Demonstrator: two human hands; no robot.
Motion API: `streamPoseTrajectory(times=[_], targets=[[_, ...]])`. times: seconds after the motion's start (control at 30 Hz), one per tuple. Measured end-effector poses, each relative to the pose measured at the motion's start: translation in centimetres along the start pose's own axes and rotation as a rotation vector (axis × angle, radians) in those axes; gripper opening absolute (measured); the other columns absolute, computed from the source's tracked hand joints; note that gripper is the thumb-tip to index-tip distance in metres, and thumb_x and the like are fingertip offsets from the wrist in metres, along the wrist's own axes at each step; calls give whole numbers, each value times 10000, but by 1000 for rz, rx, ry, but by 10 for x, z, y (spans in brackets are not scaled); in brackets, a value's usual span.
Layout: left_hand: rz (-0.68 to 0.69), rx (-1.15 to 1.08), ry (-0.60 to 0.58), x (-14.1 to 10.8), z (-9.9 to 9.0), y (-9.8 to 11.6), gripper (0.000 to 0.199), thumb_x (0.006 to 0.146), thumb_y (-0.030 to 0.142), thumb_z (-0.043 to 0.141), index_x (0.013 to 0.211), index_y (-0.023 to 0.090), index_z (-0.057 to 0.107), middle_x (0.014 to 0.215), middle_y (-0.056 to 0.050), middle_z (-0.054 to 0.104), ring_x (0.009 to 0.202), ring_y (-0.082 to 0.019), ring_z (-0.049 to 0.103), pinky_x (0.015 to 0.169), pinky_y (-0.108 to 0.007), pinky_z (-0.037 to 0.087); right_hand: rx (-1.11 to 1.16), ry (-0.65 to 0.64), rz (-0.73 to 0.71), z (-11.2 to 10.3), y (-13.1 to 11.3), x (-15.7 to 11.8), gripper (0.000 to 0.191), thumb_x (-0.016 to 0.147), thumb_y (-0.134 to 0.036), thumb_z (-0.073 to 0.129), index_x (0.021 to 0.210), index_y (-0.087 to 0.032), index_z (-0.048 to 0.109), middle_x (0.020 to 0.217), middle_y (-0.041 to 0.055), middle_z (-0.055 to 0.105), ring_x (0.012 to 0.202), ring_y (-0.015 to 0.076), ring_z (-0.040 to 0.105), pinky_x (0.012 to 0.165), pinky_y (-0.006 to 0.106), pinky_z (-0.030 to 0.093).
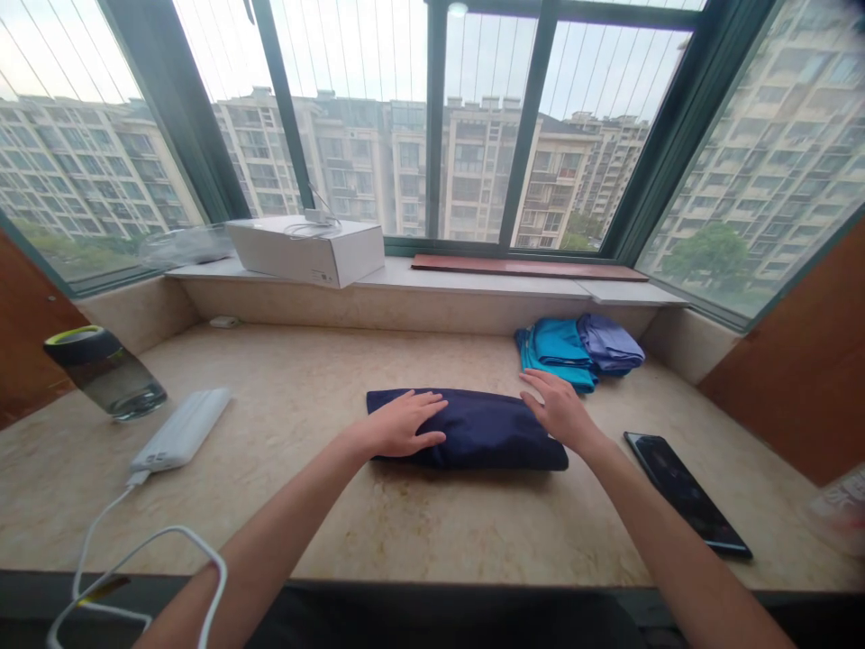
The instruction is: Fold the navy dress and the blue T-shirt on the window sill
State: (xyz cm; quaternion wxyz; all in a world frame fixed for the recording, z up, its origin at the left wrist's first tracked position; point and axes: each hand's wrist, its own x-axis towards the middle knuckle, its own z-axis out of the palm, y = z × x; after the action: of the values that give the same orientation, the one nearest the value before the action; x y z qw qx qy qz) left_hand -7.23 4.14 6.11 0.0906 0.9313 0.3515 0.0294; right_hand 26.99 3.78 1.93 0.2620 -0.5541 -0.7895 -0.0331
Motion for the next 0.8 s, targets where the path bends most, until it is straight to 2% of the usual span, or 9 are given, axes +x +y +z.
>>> streamPoseTrajectory(times=[0.07, 0.17, 0.27, 0.4, 0.5, 0.53, 0.57, 0.67, 0.8], targets=[[3, -9, -78, 0, 5, 7, 654, 947, 605, 504, 1478, 225, 473, 1562, -124, 446, 1473, -293, 356, 1206, -455, 248, 91, -122, -115, -7, -19, -7, 467, 1019, -444, 454, 1409, -221, 581, 1481, 111, 547, 1388, 290, 477, 1159, 488, 378], [-10, 22, -89, -6, 17, 14, 773, 892, 641, 571, 1494, 170, 449, 1562, -179, 420, 1459, -326, 376, 1194, -457, 267, 141, -376, -183, -8, -43, -32, 572, 1015, -540, 441, 1513, -258, 453, 1585, 85, 411, 1463, 282, 378, 1199, 501, 331], [5, 51, -56, -22, 27, 17, 788, 875, 610, 613, 1490, 147, 445, 1553, -189, 431, 1450, -322, 392, 1199, -451, 263, 119, -451, -187, -5, -50, -61, 613, 1009, -537, 466, 1561, -298, 348, 1636, 66, 304, 1503, 286, 292, 1213, 536, 300], [59, 121, 56, -47, 31, 21, 726, 831, 484, 731, 1425, 140, 494, 1494, -188, 514, 1386, -319, 479, 1155, -449, 338, 100, -390, -295, -10, -45, -85, 614, 962, -417, 619, 1528, -333, 395, 1626, 45, 342, 1497, 283, 307, 1203, 547, 332], [87, 217, 155, -57, 29, 27, 312, 869, 278, 710, 1147, 158, 633, 1206, -130, 703, 1129, -286, 652, 979, -418, 482, 84, -304, -378, -14, -47, -89, 480, 933, -249, 656, 1398, -267, 538, 1510, 70, 522, 1432, 279, 430, 1160, 535, 411], [93, 262, 187, -58, 27, 30, 123, 893, 199, 660, 1011, 167, 645, 1056, -96, 724, 996, -261, 679, 889, -395, 511, 74, -261, -406, -14, -50, -89, 419, 929, -191, 636, 1340, -241, 572, 1447, 80, 582, 1389, 278, 487, 1136, 528, 444], [97, 313, 225, -59, 25, 33, 56, 912, 130, 597, 898, 173, 628, 923, -68, 707, 873, -237, 674, 805, -375, 517, 63, -210, -433, -14, -53, -88, 367, 926, -140, 606, 1284, -220, 596, 1379, 89, 632, 1335, 275, 544, 1110, 522, 473], [116, 448, 396, -60, 19, 41, 237, 956, 40, 442, 845, 168, 608, 767, -38, 620, 735, -209, 612, 725, -362, 503, 18, -27, -476, -14, -64, -86, 286, 940, -62, 506, 1164, -192, 626, 1207, 101, 702, 1203, 267, 633, 1056, 508, 517], [103, 430, 582, -66, 12, 46, 275, 996, 75, 400, 1097, 164, 639, 870, -64, 647, 894, -235, 631, 906, -430, 510, 8, 83, -433, -24, -75, -86, 311, 976, -63, 443, 1180, -207, 628, 1180, 104, 698, 1213, 268, 622, 1047, 491, 521]])
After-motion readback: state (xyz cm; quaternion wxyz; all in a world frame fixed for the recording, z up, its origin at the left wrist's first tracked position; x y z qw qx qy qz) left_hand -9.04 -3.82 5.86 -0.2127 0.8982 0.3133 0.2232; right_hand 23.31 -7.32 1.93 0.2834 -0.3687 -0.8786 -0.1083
